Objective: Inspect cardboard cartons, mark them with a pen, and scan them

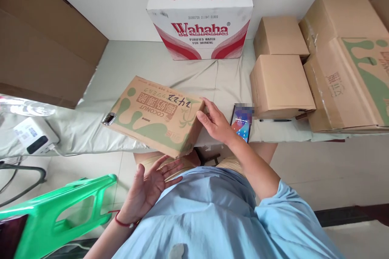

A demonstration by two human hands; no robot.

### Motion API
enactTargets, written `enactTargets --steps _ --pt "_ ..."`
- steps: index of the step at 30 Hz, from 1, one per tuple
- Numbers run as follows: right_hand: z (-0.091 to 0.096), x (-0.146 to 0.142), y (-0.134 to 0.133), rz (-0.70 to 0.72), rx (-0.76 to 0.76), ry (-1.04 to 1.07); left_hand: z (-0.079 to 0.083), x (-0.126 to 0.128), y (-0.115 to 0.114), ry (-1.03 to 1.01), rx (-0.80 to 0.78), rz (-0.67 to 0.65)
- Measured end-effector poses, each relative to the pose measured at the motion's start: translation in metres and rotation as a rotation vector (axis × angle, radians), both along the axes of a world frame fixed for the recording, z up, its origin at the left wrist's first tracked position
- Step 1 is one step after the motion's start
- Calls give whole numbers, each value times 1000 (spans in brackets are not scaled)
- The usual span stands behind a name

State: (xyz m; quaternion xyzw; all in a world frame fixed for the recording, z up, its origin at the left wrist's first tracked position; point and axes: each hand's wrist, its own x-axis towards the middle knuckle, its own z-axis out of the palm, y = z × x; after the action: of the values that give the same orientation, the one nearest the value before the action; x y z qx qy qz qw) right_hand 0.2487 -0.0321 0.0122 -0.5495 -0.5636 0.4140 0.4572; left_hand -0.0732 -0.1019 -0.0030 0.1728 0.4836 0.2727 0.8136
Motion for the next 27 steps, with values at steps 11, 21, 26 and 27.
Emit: enactTargets --steps 11,21,26,27 --pt "-7 -50 -89 391 36 47 28 -49 -17 444 134 312" --pt "-12 -67 -76 426 74 208 83 -52 38 669 214 299" --pt "-19 -41 -91 303 34 120 105 -51 111 575 536 222" --pt "-21 -36 -95 274 18 103 107 -53 130 584 615 170"
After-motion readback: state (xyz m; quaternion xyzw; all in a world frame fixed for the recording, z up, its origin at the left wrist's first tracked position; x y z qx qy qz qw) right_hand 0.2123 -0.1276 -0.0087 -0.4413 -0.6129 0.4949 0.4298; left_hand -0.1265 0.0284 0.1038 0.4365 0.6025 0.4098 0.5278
